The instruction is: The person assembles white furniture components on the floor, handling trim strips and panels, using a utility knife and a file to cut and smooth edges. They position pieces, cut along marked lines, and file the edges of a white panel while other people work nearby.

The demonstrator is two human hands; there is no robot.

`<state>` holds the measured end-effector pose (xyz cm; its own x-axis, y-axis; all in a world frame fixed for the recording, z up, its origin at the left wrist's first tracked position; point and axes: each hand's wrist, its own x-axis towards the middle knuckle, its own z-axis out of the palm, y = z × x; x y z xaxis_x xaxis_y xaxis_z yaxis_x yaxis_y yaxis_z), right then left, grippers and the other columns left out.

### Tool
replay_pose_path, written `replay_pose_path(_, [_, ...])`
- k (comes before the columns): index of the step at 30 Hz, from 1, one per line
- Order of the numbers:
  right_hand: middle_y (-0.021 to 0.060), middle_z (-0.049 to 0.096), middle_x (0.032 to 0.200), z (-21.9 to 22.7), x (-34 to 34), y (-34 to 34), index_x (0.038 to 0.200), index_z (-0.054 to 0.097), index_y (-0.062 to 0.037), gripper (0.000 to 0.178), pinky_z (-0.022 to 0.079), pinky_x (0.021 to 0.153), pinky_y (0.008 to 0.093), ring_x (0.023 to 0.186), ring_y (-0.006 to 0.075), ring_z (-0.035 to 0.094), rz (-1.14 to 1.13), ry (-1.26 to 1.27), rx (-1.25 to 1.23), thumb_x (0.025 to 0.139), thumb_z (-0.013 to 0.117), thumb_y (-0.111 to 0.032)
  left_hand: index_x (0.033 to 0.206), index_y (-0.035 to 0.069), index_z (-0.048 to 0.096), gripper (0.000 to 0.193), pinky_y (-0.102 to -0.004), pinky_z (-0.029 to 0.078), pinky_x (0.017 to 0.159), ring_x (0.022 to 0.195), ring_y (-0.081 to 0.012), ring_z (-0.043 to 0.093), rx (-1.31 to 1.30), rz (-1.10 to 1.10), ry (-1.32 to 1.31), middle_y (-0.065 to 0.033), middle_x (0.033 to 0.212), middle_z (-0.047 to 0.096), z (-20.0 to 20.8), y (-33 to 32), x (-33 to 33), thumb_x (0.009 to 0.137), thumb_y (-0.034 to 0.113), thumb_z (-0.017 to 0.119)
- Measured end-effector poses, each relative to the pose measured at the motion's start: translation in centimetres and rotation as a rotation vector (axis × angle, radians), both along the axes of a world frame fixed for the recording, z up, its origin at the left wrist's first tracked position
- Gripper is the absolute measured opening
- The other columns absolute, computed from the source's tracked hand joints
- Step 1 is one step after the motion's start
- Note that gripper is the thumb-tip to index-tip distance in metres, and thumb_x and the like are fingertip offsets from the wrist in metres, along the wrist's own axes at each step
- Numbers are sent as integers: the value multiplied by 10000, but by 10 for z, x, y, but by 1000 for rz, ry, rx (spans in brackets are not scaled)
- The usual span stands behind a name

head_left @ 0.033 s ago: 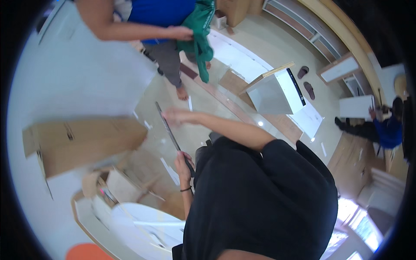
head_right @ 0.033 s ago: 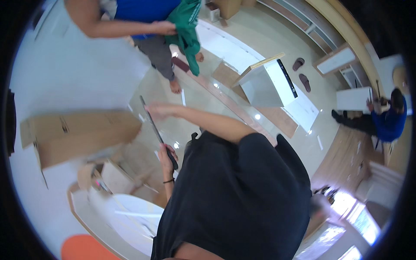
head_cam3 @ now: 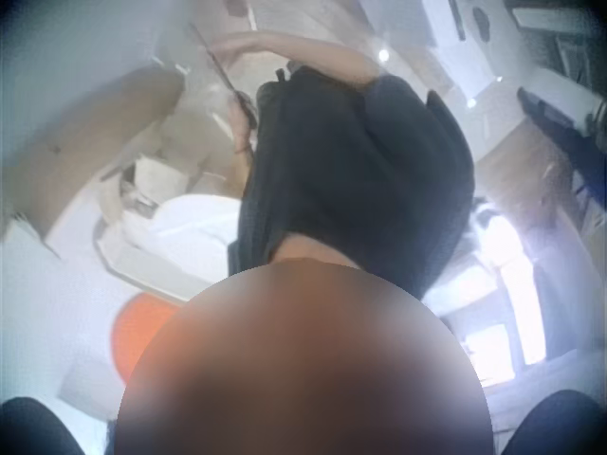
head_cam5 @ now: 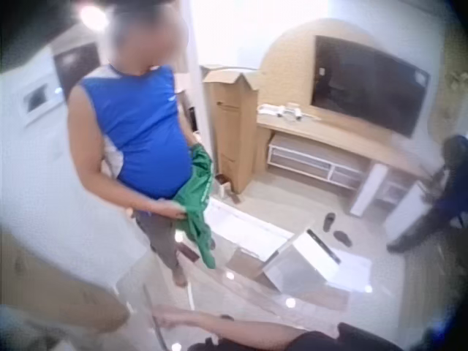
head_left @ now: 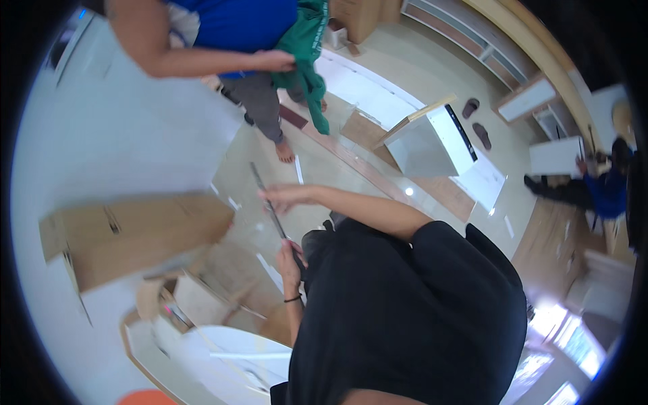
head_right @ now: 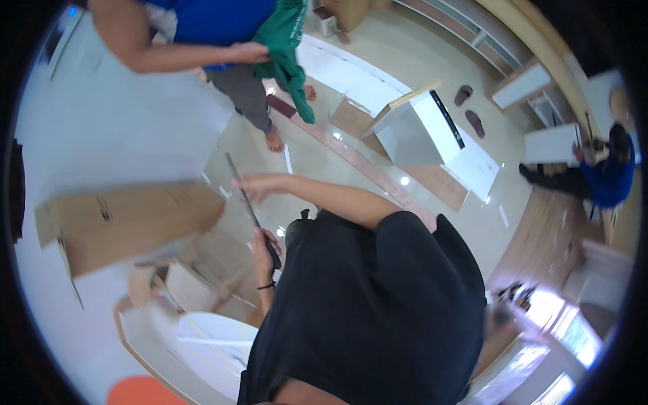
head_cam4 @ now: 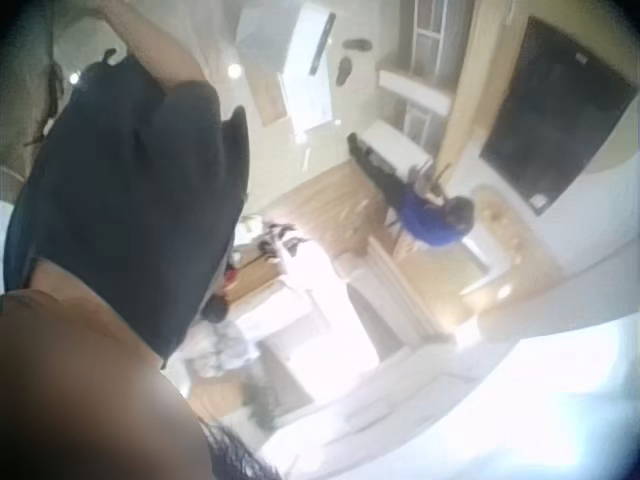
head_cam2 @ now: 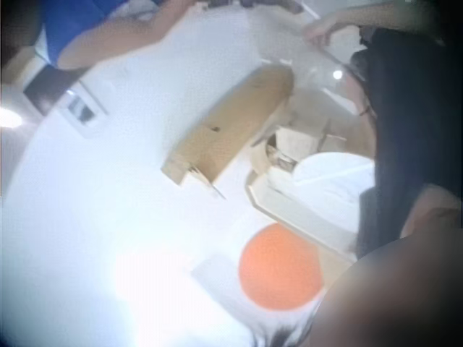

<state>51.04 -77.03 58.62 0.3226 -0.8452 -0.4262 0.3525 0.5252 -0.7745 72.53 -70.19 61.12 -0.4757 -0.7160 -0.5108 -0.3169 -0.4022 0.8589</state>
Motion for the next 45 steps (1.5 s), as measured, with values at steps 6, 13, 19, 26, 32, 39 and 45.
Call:
replay_pose_path(6, [110, 640, 989, -40, 18, 14, 1096, 506, -69, 354, 542, 820, 403, 940, 254, 652, -741, -484, 203, 1010, 463, -410, 703, 41, 548, 661, -254, 376, 420, 415, -124, 469, 168, -426, -155, -26, 527, 458, -3, -78, -25, 978, 613, 361])
replay_pose_path(13, [37, 562, 827, -72, 33, 16, 940, 518, -97, 325, 524, 761, 379, 777, 196, 597, -1333, -628, 249, 1001, 485, -415, 745, 44, 583, 674, -232, 393, 463, 464, -111, 475, 391, -949, -245, -13, 568, 486, -15, -177, -65, 974, 631, 343])
replay_pose_path(19, [-68, 331, 607, -84, 23, 16, 847, 451, -141, 316, 317, 476, 218, 491, 62, 306, -1964, -793, 157, 1000, 492, -413, 1105, 38, 603, 528, -237, 470, 621, 645, -137, 609, 95, -1178, -298, -54, 753, 611, -47, -256, -92, 1004, 513, 395])
replay_pose_path(26, [-29, 379, 610, -54, 35, 145, 1019, 423, -89, 227, 283, 380, 234, 465, 69, 354, -2050, -377, 309, 991, 463, -311, 1118, -12, 548, 181, -308, 535, 705, 765, -187, 674, -290, -1425, -23, -154, 959, 685, -87, -311, -134, 997, 86, 454])
replay_pose_path(32, [55, 489, 650, -133, 137, 171, 1026, 417, -33, 281, 334, 353, 274, 414, 113, 414, -1913, 180, 1032, 971, 466, -304, 1069, -11, 553, 143, -323, 553, 715, 842, -211, 690, -498, -1651, 106, -156, 1009, 674, -108, -256, -208, 990, 51, 451])
replay_pose_path(39, [180, 597, 647, -214, 237, 126, 940, 537, 27, 246, 479, 466, 420, 547, 296, 633, -1587, -134, 1265, 886, 481, -207, 1081, -1, 560, 183, -363, 527, 737, 881, -304, 689, -558, -1660, 226, -187, 1000, 680, -148, -124, -258, 975, 130, 487])
replay_pose_path(45, [319, 636, 979, -180, 221, 109, 1010, 588, 87, 584, 481, 836, 493, 990, 461, 618, -1418, 185, 1371, 889, 595, -484, 1104, -7, 572, 241, -403, 506, 833, 929, -351, 657, -537, -1643, 199, -199, 1032, 654, -208, 17, -315, 944, 172, 541])
